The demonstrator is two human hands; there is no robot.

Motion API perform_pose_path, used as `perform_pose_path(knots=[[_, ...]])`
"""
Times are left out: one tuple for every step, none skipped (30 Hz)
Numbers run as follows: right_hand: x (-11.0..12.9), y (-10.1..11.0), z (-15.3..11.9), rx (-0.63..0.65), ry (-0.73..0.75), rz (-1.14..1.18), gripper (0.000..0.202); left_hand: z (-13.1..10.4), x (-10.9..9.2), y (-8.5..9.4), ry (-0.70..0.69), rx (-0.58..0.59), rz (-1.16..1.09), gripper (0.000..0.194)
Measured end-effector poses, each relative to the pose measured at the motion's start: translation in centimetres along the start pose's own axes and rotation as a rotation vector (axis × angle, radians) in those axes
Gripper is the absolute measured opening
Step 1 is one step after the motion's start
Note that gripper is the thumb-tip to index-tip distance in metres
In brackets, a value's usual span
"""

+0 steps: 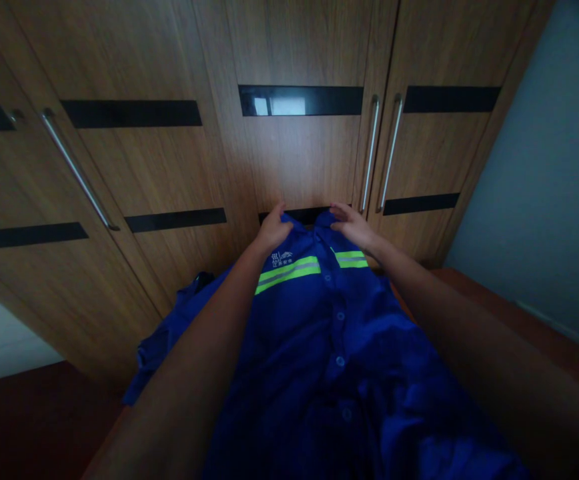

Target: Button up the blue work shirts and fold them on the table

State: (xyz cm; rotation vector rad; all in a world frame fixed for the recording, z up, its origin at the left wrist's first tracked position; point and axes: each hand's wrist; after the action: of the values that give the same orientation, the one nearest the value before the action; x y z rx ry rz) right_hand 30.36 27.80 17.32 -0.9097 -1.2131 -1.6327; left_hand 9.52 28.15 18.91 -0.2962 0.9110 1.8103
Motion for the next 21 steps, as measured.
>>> perform_pose_path(knots=[[-1.3,-0.4,-0.5,0.022,-0.029,-0.076,0.054,-1.3,0.9,-0.4,0.004,0.08,0.065,0.054],[-2.6,-0.7,-1.3,0.04,-0.054,-0.13,0.051,-2.9,1.7,-0.7,0.002,0.159,0.12,0.046],[-4.1,-0.9,-2.3,0.057,-0.077,-0.17,0.046,-4.8,2.3,-1.1,0.0,0.236,0.166,0.04],[-5.5,-1.0,-3.6,0.078,-0.1,-0.211,0.039,-6.8,2.7,-1.4,-0.002,0.316,0.205,0.036],[-7.0,-1.0,-4.9,0.1,-0.126,-0.262,0.032,-8.9,3.1,-1.8,-0.006,0.394,0.238,0.033],[-8.3,-1.0,-6.3,0.116,-0.153,-0.316,0.025,-11.1,3.3,-2.2,-0.011,0.471,0.265,0.03],[-9.5,-0.9,-7.7,0.128,-0.182,-0.371,0.019,-13.2,3.4,-2.6,-0.021,0.537,0.286,0.029],[-10.6,-0.9,-9.0,0.138,-0.212,-0.424,0.017,-15.2,3.5,-3.0,-0.032,0.595,0.302,0.029],[-11.4,-0.9,-10.2,0.147,-0.241,-0.472,0.019,-17.0,3.5,-3.3,-0.049,0.65,0.308,0.031],[-12.1,-1.1,-11.2,0.157,-0.268,-0.515,0.024,-18.5,3.5,-3.6,-0.065,0.695,0.311,0.033],[-12.5,-1.4,-12.1,0.173,-0.293,-0.553,0.03,-19.8,3.4,-3.8,-0.079,0.73,0.314,0.036],[-12.8,-1.8,-12.7,0.195,-0.316,-0.585,0.035,-20.8,3.4,-3.9,-0.091,0.753,0.317,0.039],[-13.0,-2.3,-13.2,0.223,-0.339,-0.61,0.039,-21.6,3.3,-4.1,-0.1,0.771,0.328,0.042],[-13.0,-2.8,-13.5,0.251,-0.361,-0.63,0.04,-22.1,3.2,-4.2,-0.104,0.79,0.351,0.044],[-13.0,-3.4,-13.7,0.278,-0.385,-0.645,0.039,-22.5,3.2,-4.2,-0.105,0.813,0.382,0.047],[-12.9,-3.9,-13.8,0.295,-0.408,-0.66,0.035,-22.7,3.1,-4.3,-0.103,0.841,0.416,0.049],[-12.7,-4.3,-13.7,0.298,-0.428,-0.675,0.029,-22.8,3.1,-4.3,-0.099,0.87,0.448,0.052],[-12.5,-4.8,-13.7,0.287,-0.44,-0.693,0.021,-22.8,3.1,-4.4,-0.095,0.896,0.472,0.054],[-12.2,-5.2,-13.6,0.261,-0.443,-0.711,0.014,-22.8,3.2,-4.4,-0.09,0.915,0.485,0.055],[-11.9,-5.6,-13.6,0.228,-0.435,-0.729,0.011,-22.7,3.3,-4.3,-0.086,0.924,0.487,0.057],[-11.5,-6.0,-13.7,0.196,-0.416,-0.741,0.014,-22.7,3.5,-4.3,-0.082,0.925,0.487,0.058]])
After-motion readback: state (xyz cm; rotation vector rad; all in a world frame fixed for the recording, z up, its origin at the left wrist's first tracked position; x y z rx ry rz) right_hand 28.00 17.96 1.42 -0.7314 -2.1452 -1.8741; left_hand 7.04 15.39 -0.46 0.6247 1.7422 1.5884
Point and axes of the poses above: each hand's wrist, its own z-axis towards the middle knuckle, its own y-axis out of the back of the hand, x = y × z, and after that the axes turned 15 degrees about -y, right-handed
